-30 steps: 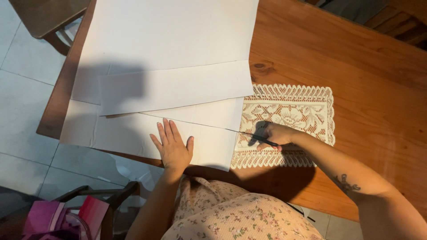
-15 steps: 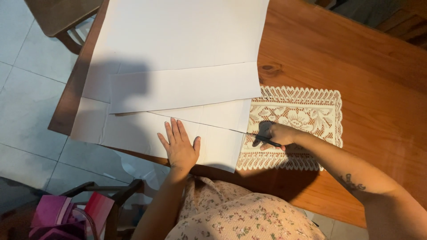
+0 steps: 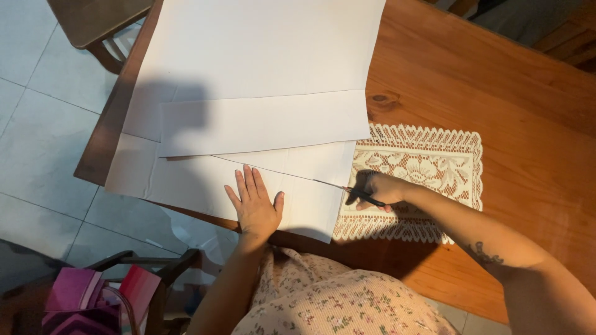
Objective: Cutting large white sheets into smaller rectangular strips using scissors and organizing them into a stack.
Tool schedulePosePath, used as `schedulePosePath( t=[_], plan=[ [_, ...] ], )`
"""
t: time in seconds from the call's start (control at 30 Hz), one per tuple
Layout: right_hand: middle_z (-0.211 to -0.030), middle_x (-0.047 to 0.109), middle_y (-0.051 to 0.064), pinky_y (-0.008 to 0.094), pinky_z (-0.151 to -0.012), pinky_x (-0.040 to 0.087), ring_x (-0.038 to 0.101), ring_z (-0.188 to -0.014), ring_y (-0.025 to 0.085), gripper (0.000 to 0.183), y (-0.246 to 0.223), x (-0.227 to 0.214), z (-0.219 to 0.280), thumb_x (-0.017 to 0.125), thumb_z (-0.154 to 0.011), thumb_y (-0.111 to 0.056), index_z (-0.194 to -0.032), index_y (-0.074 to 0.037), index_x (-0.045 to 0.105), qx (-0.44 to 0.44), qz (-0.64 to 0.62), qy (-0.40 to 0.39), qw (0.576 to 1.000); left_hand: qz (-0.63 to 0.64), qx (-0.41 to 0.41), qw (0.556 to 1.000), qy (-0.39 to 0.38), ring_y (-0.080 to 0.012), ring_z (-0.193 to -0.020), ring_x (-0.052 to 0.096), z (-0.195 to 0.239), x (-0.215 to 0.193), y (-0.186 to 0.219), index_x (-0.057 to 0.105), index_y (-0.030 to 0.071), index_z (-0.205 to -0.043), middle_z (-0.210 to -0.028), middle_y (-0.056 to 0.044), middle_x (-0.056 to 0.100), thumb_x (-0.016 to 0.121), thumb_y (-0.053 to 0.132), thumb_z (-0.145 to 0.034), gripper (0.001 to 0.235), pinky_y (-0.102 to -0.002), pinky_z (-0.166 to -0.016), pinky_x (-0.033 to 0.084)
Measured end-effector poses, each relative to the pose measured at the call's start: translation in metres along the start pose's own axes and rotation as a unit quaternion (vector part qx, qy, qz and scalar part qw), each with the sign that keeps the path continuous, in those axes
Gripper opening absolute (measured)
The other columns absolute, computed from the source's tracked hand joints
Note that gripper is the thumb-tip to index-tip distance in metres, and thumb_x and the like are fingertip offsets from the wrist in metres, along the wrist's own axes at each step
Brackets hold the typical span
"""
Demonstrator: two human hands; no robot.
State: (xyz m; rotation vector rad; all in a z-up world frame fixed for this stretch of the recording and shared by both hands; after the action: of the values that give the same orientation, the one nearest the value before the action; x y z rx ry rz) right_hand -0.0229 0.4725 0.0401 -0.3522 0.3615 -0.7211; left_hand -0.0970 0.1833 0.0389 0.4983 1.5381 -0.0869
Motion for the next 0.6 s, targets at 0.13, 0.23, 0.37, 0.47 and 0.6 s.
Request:
schedulePosePath(
  t=[0.13, 0.23, 0.37, 0.47, 0.6],
  plan=[
    [-0.052, 0.066, 0.009, 0.023, -0.044, 0.053, 0.066, -0.041, 0.016, 0.047, 0.001, -0.002, -0.015, 0.091, -0.072, -0.047, -0.072, -0.004, 0.074, 0.008, 0.053, 0.005, 0.999, 0.0, -0.003, 1.0, 0.003, -0.0458, -0.157, 0.005, 0.001, 0.004, -0.001, 0.018, -0.004, -0.159, -0.168, -0.028, 0.013, 0.047, 0.054, -0.099, 0.088, -0.073, -0.119, -0.006],
    [-0.054, 0.066, 0.009, 0.022, -0.047, 0.054, 0.067, -0.042, 0.016, 0.039, 0.015, -0.003, -0.024, 0.087, -0.076, -0.039, -0.073, -0.003, 0.073, 0.016, 0.074, 0.008, 0.997, 0.001, -0.004, 1.0, 0.008, -0.0458, -0.157, 0.006, 0.0, 0.001, 0.0, 0.019, -0.004, -0.159, -0.168, -0.029, 0.014, 0.049, 0.054, -0.098, 0.089, -0.072, -0.12, -0.006],
    [-0.048, 0.066, 0.006, 0.023, -0.041, 0.053, 0.068, -0.039, 0.016, 0.035, 0.016, -0.006, -0.031, 0.091, -0.069, -0.038, -0.063, -0.009, 0.073, 0.019, 0.078, 0.02, 0.997, -0.006, -0.012, 1.0, 0.009, -0.0454, -0.157, 0.007, 0.0, 0.002, -0.003, 0.02, -0.004, -0.159, -0.168, -0.028, 0.014, 0.049, 0.054, -0.098, 0.09, -0.072, -0.12, -0.006],
    [-0.052, 0.067, 0.008, 0.024, -0.047, 0.056, 0.07, -0.044, 0.017, 0.032, -0.006, -0.003, -0.029, 0.086, -0.07, -0.037, -0.067, -0.008, 0.074, 0.008, 0.089, 0.009, 0.996, 0.002, -0.011, 1.0, 0.005, -0.0448, -0.157, 0.006, 0.0, 0.002, -0.002, 0.019, -0.004, -0.16, -0.169, -0.027, 0.014, 0.049, 0.054, -0.098, 0.089, -0.071, -0.121, -0.007],
    [-0.053, 0.066, 0.009, 0.024, -0.048, 0.055, 0.069, -0.045, 0.018, 0.028, -0.005, -0.001, -0.035, 0.083, -0.072, -0.032, -0.069, -0.006, 0.074, 0.005, 0.078, 0.004, 0.997, -0.006, -0.008, 1.0, 0.002, -0.045, -0.157, 0.006, 0.0, 0.0, -0.001, 0.019, -0.004, -0.16, -0.169, -0.028, 0.014, 0.049, 0.054, -0.098, 0.089, -0.072, -0.12, -0.006]
  ],
)
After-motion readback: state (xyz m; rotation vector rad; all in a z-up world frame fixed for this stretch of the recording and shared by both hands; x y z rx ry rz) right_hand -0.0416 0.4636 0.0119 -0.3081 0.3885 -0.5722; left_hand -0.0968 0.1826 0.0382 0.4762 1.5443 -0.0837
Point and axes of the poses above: each hand's wrist, its own z-axis away from the middle knuckle, its own x-axis out of the palm, y = z × x, the point moved 10 cm from there along -z, towards the middle knuckle
